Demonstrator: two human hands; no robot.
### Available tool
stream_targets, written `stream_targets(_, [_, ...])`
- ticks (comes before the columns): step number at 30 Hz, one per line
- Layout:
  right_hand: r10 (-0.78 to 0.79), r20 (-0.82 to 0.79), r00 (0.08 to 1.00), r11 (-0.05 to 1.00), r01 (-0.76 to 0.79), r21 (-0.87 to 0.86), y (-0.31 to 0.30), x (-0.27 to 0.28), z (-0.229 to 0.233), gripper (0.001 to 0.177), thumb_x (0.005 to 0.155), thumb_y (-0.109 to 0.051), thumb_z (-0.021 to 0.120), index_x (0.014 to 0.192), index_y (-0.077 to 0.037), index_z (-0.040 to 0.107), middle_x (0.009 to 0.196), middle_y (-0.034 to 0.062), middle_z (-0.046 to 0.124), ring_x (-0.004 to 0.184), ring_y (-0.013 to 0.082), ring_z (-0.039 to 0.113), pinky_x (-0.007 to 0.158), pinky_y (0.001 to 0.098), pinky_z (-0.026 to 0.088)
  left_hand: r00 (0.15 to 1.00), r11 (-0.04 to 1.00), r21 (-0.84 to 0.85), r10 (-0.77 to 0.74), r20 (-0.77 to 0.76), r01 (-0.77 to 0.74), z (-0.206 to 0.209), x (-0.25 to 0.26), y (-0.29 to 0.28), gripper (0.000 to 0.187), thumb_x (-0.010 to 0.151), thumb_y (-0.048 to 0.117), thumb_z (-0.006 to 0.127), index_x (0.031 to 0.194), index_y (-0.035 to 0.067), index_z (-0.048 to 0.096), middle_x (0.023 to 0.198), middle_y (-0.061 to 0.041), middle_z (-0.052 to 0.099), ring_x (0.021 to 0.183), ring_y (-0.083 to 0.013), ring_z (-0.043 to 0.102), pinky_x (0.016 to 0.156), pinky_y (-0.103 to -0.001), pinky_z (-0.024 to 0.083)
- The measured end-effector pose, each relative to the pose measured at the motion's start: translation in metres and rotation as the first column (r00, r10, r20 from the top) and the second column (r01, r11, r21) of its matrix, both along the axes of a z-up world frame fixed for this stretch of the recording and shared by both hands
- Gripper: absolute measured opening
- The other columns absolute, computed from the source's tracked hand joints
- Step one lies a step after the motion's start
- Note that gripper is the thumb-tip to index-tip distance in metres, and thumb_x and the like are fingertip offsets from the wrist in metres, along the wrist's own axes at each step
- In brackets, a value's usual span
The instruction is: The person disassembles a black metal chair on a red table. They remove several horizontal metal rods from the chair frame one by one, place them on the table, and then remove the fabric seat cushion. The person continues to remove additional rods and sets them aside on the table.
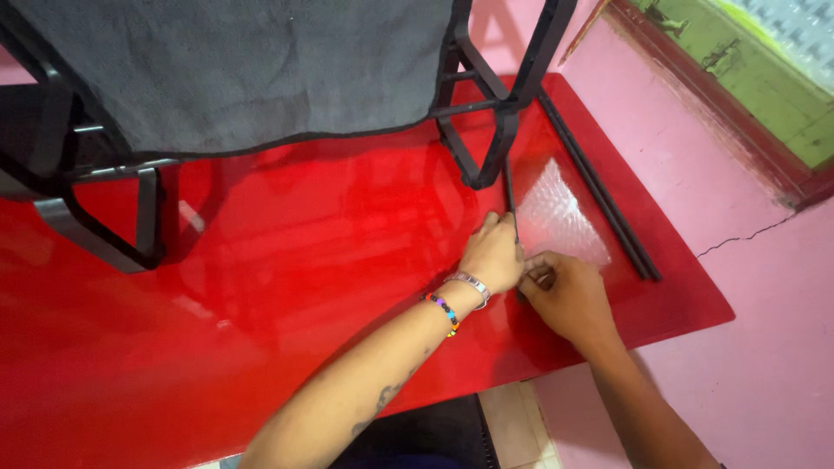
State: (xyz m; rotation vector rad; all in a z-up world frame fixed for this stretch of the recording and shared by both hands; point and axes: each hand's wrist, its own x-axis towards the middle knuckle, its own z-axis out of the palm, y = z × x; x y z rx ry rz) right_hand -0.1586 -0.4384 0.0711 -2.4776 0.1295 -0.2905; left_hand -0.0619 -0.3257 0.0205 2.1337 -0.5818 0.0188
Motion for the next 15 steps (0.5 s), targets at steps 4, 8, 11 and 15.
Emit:
stream_targets(4, [0.007, 0.077, 0.997, 0.997, -0.001, -0.081, -0.008, 0.005, -0.005, 0.016, 0.076, -0.012, 0.078, 0.09, -0.004, 0.076, 0.078, 0.0102, 0.076, 0.068, 0.0215, 0.074, 0.066, 0.0349, 0.057, 0.999, 0.999, 0.017, -0.03, 0.026, 0.029, 0.003, 0.002, 0.0, 0.035, 0.084, 0.01, 0.065, 0.116, -0.002, 0.058, 0.118, -0.029, 0.058, 0.107, -0.0496, 0.061, 0.091, -0.055, 0.051])
stream_targets(8, [-0.001, 0.159, 0.987, 0.986, 0.028, -0.166, -0.022, 0.013, -0.009, 0.017, 0.076, -0.013, 0.077, 0.092, -0.005, 0.077, 0.08, 0.0125, 0.076, 0.071, 0.026, 0.075, 0.067, 0.038, 0.057, 0.995, 0.996, 0.04, -0.087, 0.049, 0.085, 0.006, -0.001, 0.004, 0.047, 0.083, 0.006, 0.061, 0.13, 0.0, 0.057, 0.123, -0.024, 0.059, 0.108, -0.0472, 0.063, 0.09, -0.053, 0.052])
stream_targets(11, [-0.043, 0.18, 0.983, 0.98, 0.077, -0.182, -0.034, 0.017, -0.01, 0.018, 0.078, -0.014, 0.076, 0.093, -0.005, 0.078, 0.082, 0.0145, 0.075, 0.073, 0.0295, 0.074, 0.068, 0.0394, 0.057, 0.98, 0.992, 0.075, -0.11, 0.164, 0.099, 0.01, -0.007, 0.003, 0.051, 0.081, 0.006, 0.062, 0.132, 0.006, 0.061, 0.136, -0.013, 0.061, 0.117, -0.0393, 0.063, 0.094, -0.05, 0.053])
stream_targets(15, [-0.059, 0.229, 0.972, 0.951, 0.124, -0.282, -0.043, 0.021, -0.01, 0.018, 0.081, -0.017, 0.077, 0.094, -0.005, 0.078, 0.082, 0.0156, 0.075, 0.076, 0.0331, 0.073, 0.072, 0.0426, 0.057, 0.937, 0.961, 0.241, -0.203, 0.284, 0.135, 0.017, -0.011, -0.001, 0.06, 0.076, 0.009, 0.066, 0.136, 0.011, 0.061, 0.143, -0.01, 0.057, 0.119, -0.0366, 0.052, 0.098, -0.05, 0.042])
